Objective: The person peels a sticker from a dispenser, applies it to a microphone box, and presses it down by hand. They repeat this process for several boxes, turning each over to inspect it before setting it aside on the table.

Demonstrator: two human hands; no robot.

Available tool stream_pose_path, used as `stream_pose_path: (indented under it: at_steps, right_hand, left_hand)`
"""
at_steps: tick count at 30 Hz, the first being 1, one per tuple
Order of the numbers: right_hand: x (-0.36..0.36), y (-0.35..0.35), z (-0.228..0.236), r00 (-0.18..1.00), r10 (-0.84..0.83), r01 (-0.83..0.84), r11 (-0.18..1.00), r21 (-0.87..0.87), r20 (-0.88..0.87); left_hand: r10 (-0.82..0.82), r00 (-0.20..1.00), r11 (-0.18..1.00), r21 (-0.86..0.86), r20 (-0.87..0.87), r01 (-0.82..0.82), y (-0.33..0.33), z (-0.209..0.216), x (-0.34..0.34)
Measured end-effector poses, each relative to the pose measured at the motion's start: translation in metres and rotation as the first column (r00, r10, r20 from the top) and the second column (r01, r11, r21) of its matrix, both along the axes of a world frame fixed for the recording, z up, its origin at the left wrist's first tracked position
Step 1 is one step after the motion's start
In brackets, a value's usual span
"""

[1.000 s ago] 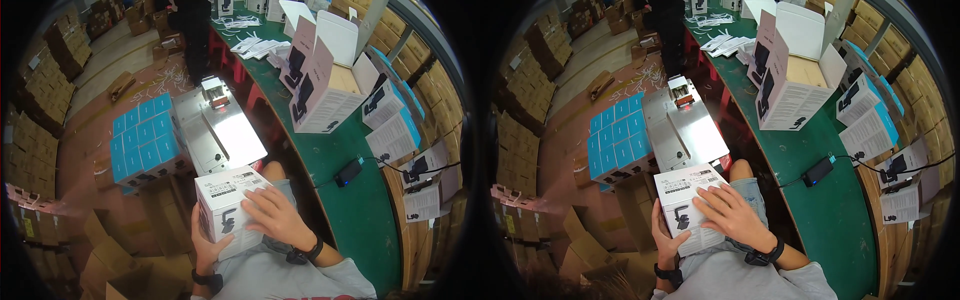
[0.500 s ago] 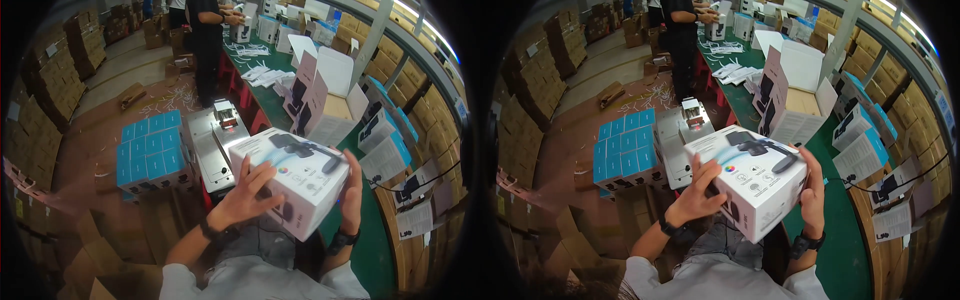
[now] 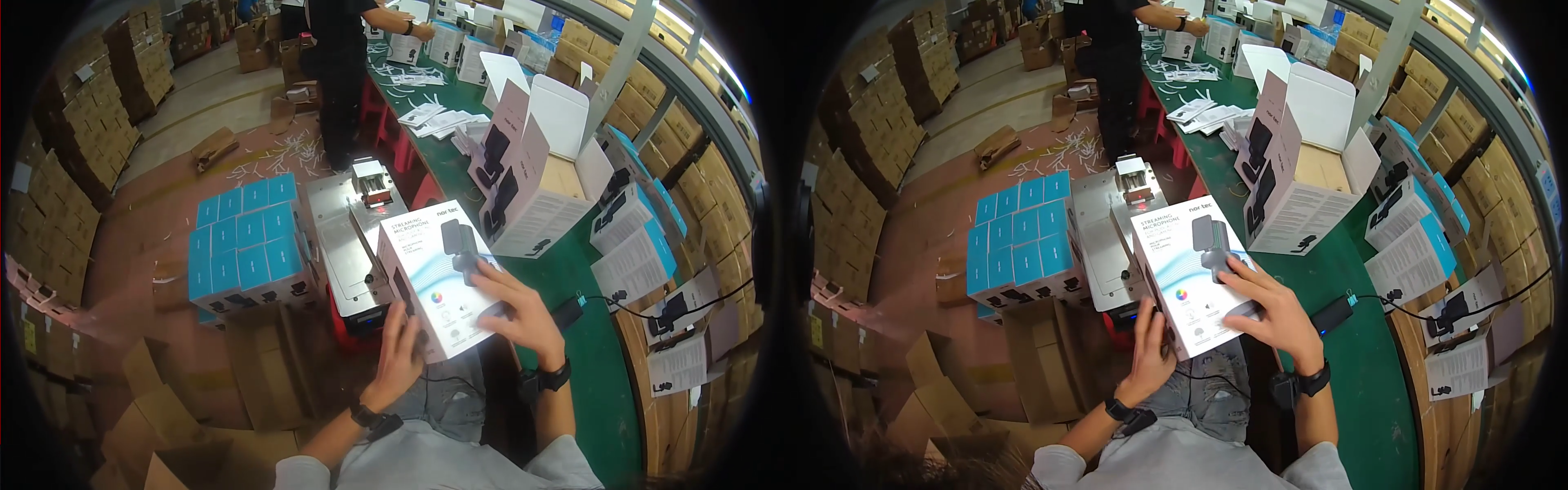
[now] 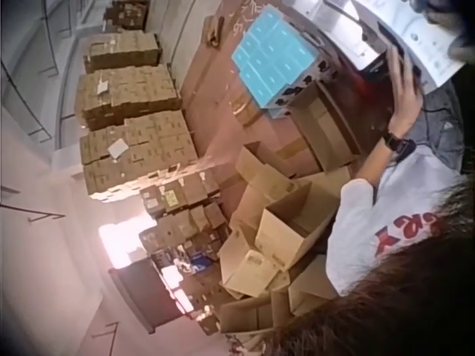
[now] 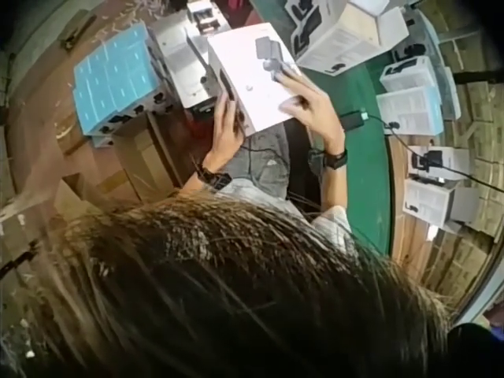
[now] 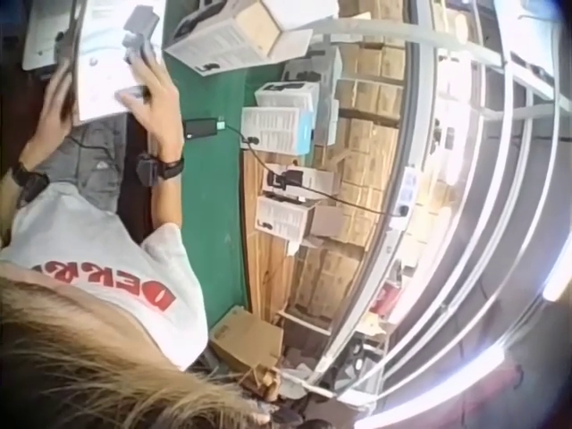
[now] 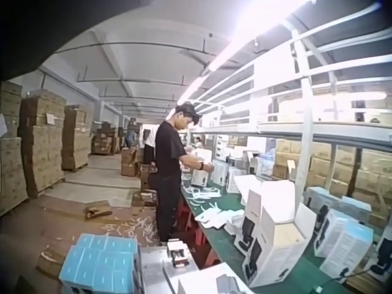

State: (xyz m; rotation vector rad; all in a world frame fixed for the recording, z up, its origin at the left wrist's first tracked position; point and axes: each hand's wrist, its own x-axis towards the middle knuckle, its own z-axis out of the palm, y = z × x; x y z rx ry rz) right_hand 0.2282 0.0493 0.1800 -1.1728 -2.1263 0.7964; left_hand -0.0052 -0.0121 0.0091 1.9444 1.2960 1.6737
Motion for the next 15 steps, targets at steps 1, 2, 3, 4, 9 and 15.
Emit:
stream_pose_path:
  at_steps: [1, 2, 3, 4, 9, 15]
  right_hand:
    - [-0.008, 0.007, 0.011, 0.986, 0.053, -0.047, 0.998, -0.046, 0.157]
    - [-0.019, 0.014, 0.019, 0.986, 0.052, -0.045, 0.998, -0.053, 0.157]
    - [-0.029, 0.021, 0.028, 0.969, 0.060, -0.055, 0.998, -0.026, 0.241]
    - [-0.040, 0.028, 0.034, 0.944, 0.065, -0.068, 0.998, -0.002, 0.325]
    - [-0.078, 0.052, 0.009, 0.874, -0.034, -0.113, 0.956, 0.272, 0.484]
    - [-0.123, 0.157, -0.008, 0.916, -0.085, -0.073, 0.925, 0.373, 0.391]
  left_hand:
    - [0.001, 1.000, 1.000, -0.004, 0.000, -0.001, -0.006, -0.005, -0.001]
    - [0.082, 0.995, 0.995, -0.068, 0.051, -0.078, -0.014, -0.011, -0.003]
    - [0.158, 0.982, 0.980, -0.136, 0.103, -0.143, -0.021, -0.017, -0.002]
    - [0.235, 0.961, 0.957, -0.207, 0.148, -0.202, -0.026, -0.023, -0.002]
    - [0.207, 0.876, 0.924, -0.382, 0.435, -0.028, -0.028, -0.057, -0.014]
    - [0.157, 0.739, 0.866, -0.451, 0.655, 0.216, -0.010, -0.073, -0.010]
